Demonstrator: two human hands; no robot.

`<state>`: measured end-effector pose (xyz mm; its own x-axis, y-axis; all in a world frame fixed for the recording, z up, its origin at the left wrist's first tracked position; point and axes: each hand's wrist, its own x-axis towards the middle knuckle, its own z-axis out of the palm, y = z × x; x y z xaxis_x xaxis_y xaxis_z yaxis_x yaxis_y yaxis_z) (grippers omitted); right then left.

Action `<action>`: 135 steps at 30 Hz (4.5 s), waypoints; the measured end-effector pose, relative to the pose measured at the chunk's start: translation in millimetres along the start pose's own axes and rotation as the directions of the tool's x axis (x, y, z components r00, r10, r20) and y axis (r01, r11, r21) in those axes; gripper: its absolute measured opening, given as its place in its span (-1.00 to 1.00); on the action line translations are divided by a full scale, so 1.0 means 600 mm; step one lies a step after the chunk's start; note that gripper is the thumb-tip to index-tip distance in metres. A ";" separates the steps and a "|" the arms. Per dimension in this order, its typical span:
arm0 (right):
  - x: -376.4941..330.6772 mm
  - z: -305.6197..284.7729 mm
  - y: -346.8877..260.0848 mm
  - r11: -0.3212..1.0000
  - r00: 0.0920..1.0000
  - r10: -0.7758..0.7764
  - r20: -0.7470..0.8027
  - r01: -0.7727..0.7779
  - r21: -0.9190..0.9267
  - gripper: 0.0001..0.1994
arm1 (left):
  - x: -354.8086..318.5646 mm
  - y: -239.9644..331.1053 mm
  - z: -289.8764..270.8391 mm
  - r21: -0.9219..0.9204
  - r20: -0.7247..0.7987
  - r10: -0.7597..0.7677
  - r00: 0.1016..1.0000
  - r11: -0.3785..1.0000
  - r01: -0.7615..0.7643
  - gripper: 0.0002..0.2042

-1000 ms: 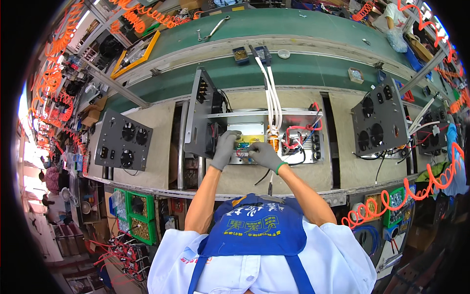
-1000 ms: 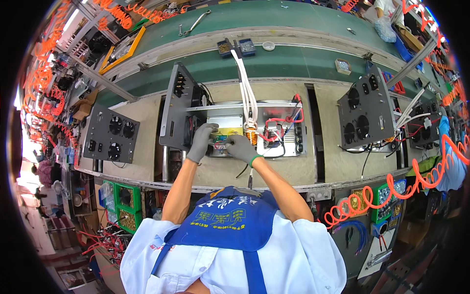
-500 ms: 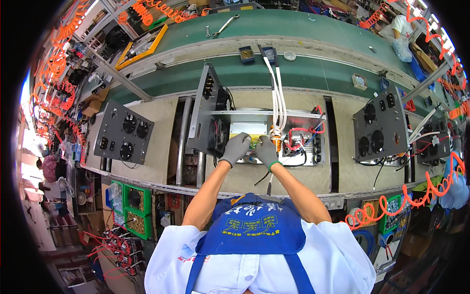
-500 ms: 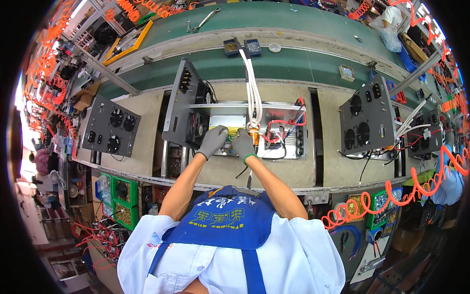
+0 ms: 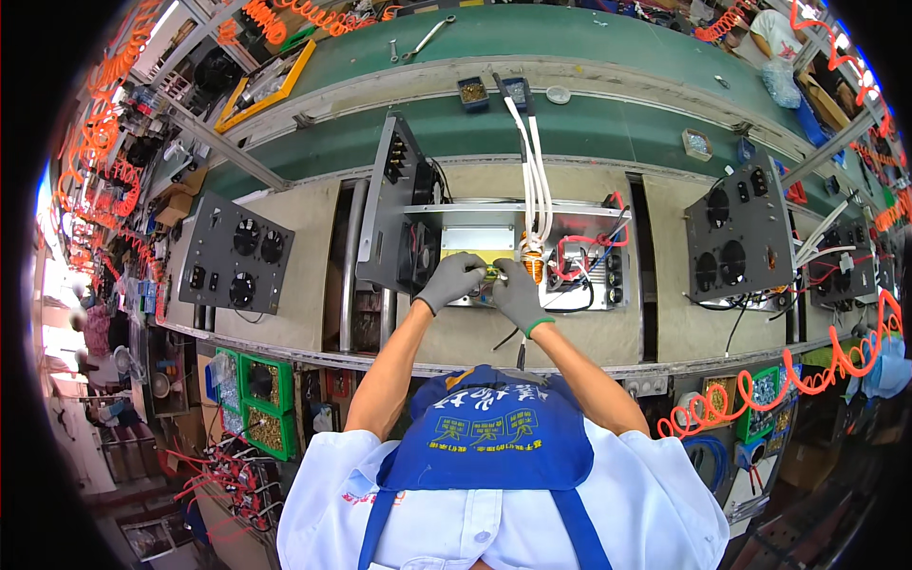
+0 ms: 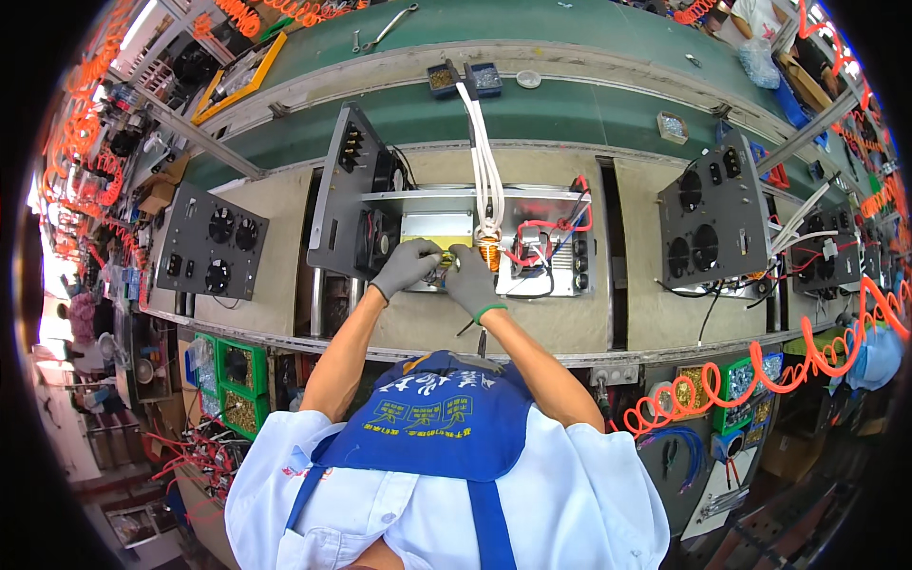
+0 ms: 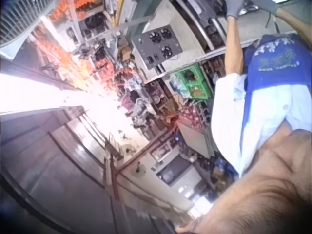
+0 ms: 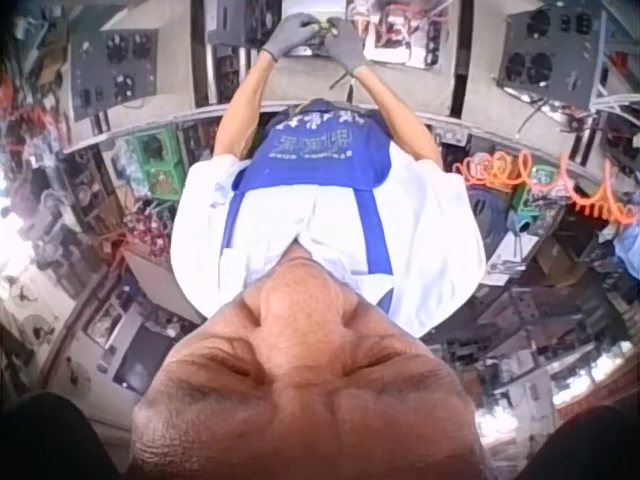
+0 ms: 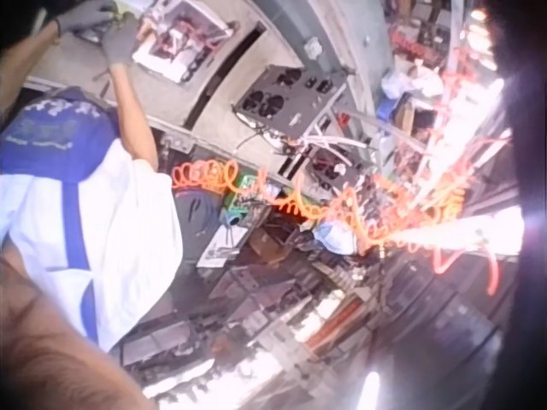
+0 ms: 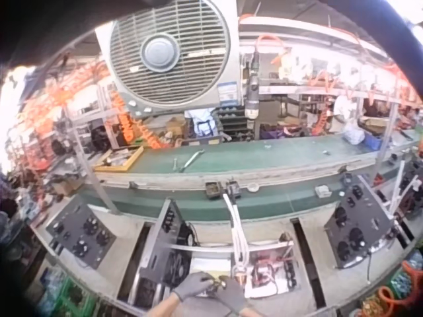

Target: Assembling an electrical control box by fitting the housing, using an electric screwdriver, and connecting internal wiring.

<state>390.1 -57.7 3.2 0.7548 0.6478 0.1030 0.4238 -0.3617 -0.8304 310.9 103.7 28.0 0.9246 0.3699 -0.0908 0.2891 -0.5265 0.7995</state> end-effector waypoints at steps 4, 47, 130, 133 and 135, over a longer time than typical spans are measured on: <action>0.003 -0.007 0.015 0.998 0.998 0.018 0.067 -0.022 0.057 -0.73 | 0.001 0.003 -0.009 0.066 0.083 0.012 0.997 0.998 -0.017 -0.69; -0.040 0.004 0.042 0.814 0.931 0.257 0.258 -0.352 0.462 -0.79 | -0.035 -0.010 0.029 -0.239 0.173 -0.225 0.959 0.935 0.263 -0.75; -0.044 0.097 0.067 0.919 0.963 0.270 -0.020 -0.251 0.305 -0.74 | -0.087 -0.074 0.035 -0.459 0.136 -0.573 0.808 0.687 0.564 -0.70; -0.063 0.081 0.074 0.812 0.891 0.410 0.193 -0.453 0.368 -0.71 | -0.131 -0.089 0.045 0.452 0.067 -0.388 0.919 0.833 0.319 -0.60; -0.078 0.082 0.074 0.808 0.883 0.418 0.213 -0.468 0.358 -0.69 | -0.143 -0.095 0.061 0.416 0.024 -0.377 0.926 0.846 0.334 -0.60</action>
<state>348.8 -71.4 -65.5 0.7372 0.5639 -0.3722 -0.1904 -0.3552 -0.9152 224.4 73.7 -31.4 0.7529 0.5225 -0.4002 0.6564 -0.6402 0.3991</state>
